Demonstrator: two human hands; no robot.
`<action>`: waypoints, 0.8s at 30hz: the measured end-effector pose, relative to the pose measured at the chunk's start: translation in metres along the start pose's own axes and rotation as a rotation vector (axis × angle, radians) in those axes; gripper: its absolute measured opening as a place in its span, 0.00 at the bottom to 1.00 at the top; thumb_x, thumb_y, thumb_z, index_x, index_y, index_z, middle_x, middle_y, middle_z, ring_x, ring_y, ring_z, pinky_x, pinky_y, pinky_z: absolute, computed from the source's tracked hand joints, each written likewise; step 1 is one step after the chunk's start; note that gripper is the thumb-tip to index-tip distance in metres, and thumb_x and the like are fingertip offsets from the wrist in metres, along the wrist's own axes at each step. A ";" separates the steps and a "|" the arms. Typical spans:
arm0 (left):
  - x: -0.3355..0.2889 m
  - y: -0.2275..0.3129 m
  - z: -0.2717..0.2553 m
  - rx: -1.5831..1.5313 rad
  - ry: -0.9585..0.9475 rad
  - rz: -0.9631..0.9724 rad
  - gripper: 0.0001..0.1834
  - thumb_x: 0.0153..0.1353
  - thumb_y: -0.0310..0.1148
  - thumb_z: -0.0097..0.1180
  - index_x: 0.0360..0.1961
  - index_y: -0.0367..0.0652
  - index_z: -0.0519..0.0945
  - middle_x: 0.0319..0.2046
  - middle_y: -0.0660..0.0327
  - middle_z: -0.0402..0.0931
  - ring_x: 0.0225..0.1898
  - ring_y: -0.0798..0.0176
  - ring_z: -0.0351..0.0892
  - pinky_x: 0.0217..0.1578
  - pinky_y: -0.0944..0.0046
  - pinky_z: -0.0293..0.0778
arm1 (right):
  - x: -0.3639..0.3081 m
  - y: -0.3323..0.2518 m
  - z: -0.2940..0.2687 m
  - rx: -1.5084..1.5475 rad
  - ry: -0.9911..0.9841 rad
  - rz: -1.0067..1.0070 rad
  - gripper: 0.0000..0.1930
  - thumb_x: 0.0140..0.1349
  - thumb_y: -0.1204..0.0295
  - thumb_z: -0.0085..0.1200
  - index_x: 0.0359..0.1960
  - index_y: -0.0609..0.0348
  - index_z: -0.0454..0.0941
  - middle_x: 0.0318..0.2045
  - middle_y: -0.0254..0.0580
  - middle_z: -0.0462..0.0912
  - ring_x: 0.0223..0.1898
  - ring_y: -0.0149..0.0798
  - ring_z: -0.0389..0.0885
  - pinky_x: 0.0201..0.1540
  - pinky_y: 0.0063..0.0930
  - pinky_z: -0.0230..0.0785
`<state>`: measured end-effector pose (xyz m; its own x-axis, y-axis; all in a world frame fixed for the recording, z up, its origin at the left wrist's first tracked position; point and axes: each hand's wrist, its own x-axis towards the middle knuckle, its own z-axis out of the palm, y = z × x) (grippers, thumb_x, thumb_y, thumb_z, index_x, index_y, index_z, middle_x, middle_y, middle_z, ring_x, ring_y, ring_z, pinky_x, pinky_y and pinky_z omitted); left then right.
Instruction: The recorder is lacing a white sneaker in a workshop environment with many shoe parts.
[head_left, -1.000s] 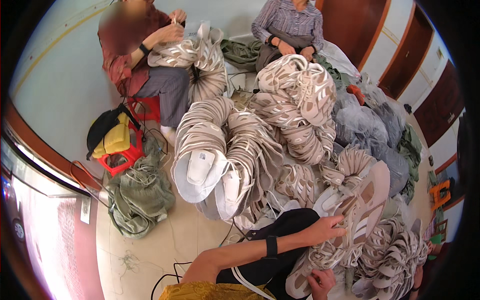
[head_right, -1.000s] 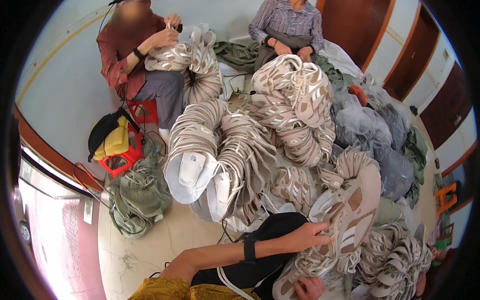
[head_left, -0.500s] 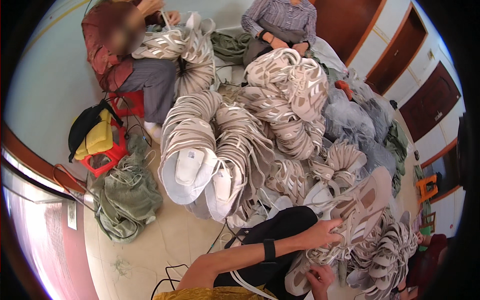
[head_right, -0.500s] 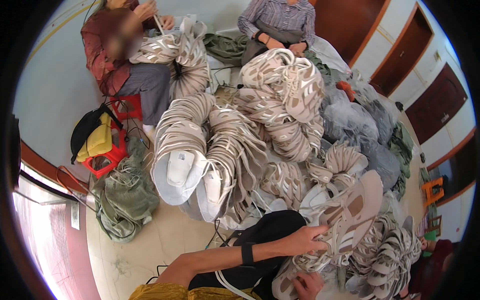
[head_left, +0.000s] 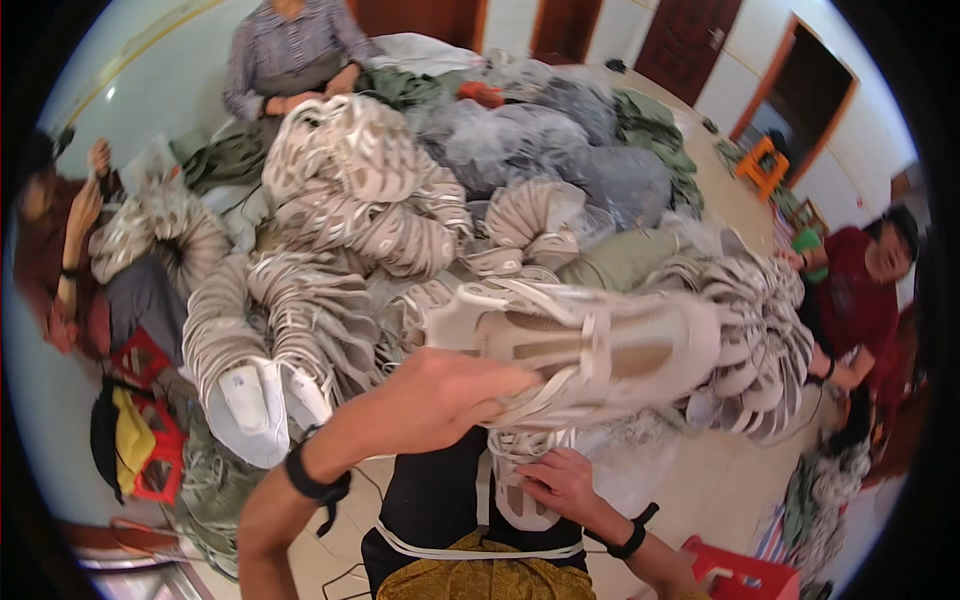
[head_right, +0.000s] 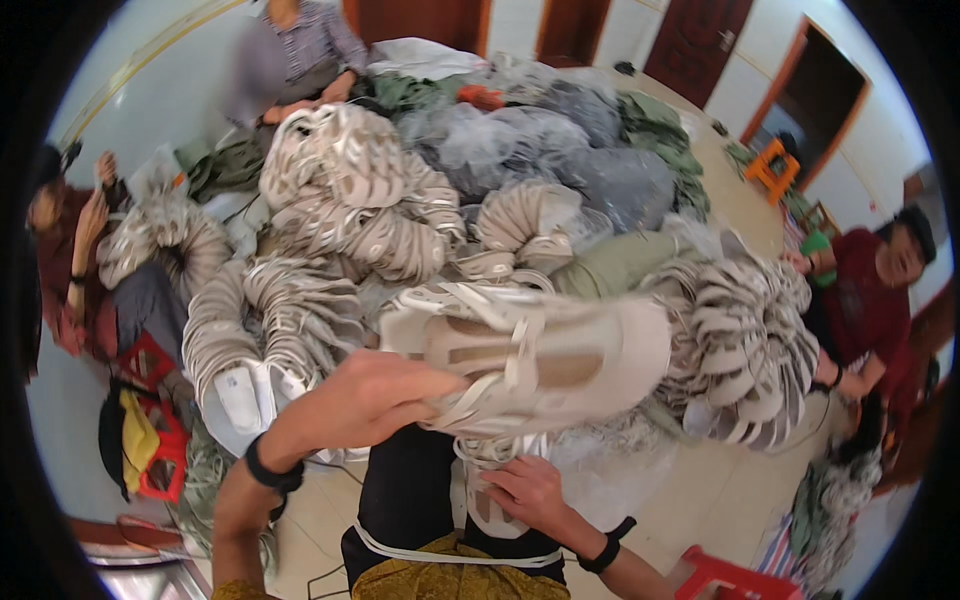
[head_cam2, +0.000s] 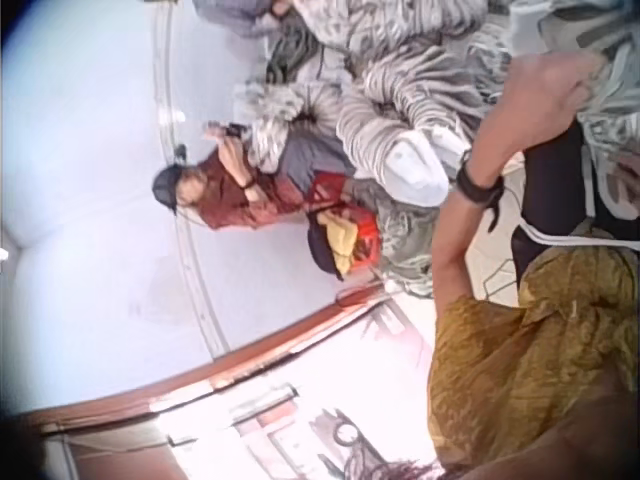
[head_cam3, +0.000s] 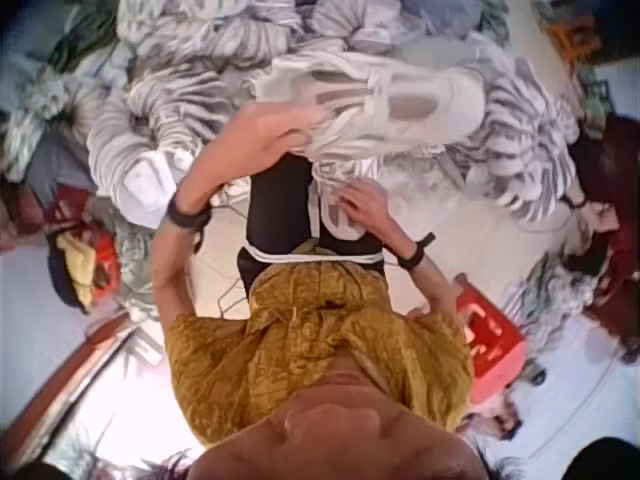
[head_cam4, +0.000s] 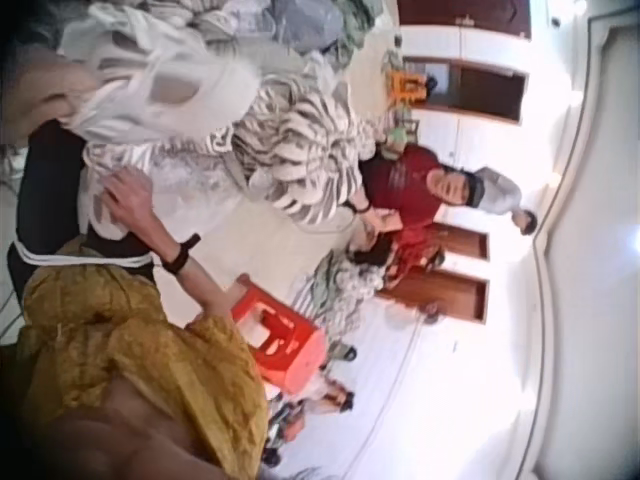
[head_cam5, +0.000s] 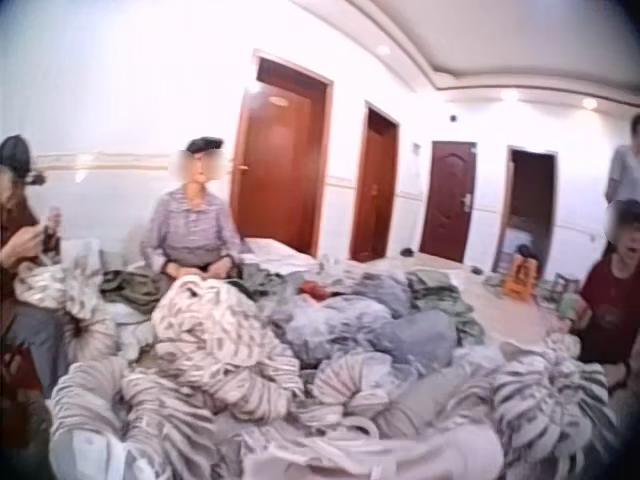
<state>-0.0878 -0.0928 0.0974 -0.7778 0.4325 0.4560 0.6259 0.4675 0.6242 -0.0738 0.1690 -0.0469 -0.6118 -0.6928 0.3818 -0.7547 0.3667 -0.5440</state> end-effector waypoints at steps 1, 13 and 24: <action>0.005 0.008 -0.005 -0.007 -0.034 0.012 0.17 0.47 0.26 0.56 0.42 0.44 0.76 0.30 0.53 0.77 0.29 0.49 0.77 0.29 0.57 0.72 | -0.004 0.000 0.000 0.010 0.010 -0.042 0.12 0.41 0.71 0.63 0.31 0.52 0.81 0.21 0.35 0.76 0.23 0.39 0.74 0.25 0.31 0.65; 0.014 -0.001 0.021 0.620 -0.701 0.076 0.07 0.37 0.26 0.54 0.22 0.46 0.73 0.25 0.66 0.70 0.39 0.61 0.70 0.44 0.60 0.63 | -0.039 0.050 -0.047 0.988 0.317 0.767 0.11 0.48 0.80 0.59 0.36 0.65 0.80 0.27 0.29 0.79 0.28 0.20 0.72 0.33 0.15 0.66; 0.019 -0.013 0.077 0.601 -0.436 0.204 0.08 0.39 0.24 0.55 0.25 0.43 0.75 0.33 0.62 0.71 0.49 0.55 0.68 0.53 0.51 0.61 | 0.019 0.005 -0.053 0.092 0.189 -0.070 0.13 0.40 0.79 0.59 0.31 0.55 0.79 0.24 0.34 0.77 0.27 0.36 0.75 0.28 0.28 0.69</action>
<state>-0.1064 -0.0312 0.0498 -0.6291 0.7615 0.1558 0.7747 0.6307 0.0455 -0.1016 0.1899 -0.0028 -0.5986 -0.5828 0.5496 -0.7774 0.2572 -0.5741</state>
